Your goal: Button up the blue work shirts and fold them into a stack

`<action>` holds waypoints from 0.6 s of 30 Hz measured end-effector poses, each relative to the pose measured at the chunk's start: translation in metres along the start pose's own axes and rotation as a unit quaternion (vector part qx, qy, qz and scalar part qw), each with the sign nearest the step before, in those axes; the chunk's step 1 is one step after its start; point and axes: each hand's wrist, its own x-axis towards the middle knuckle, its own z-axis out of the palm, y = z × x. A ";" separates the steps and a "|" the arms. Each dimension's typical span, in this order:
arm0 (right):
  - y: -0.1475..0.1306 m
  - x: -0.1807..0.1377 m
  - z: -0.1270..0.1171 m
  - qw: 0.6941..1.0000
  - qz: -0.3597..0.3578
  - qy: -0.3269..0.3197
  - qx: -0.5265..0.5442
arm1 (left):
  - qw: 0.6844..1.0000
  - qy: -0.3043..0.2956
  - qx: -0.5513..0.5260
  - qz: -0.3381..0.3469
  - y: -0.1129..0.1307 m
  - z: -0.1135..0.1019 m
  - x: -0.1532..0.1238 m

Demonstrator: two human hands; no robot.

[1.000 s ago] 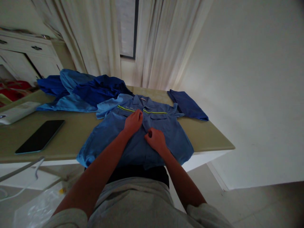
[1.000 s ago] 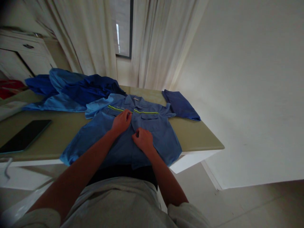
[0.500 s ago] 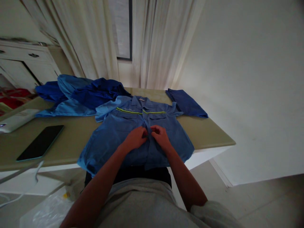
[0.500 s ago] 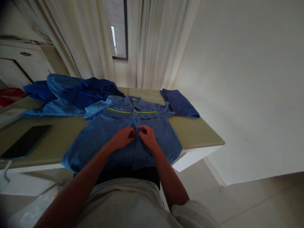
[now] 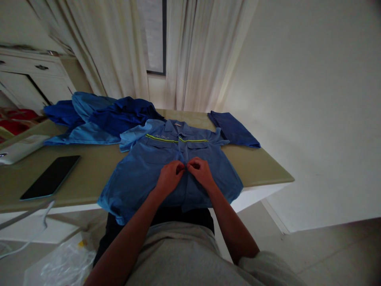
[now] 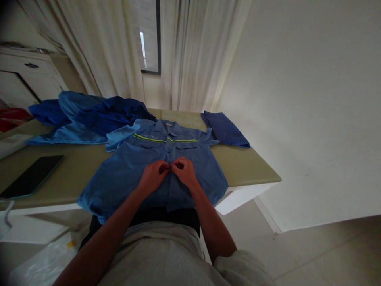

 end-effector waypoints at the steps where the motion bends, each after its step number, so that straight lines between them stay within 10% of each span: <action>1: -0.001 0.000 0.000 1.000 -0.005 -0.010 0.008 | 1.000 0.002 0.014 -0.002 0.000 0.000 -0.001; 18: -0.018 -0.024 0.006 0.989 -0.010 0.043 -0.142 | 0.998 -0.003 0.009 0.063 -0.008 0.003 -0.001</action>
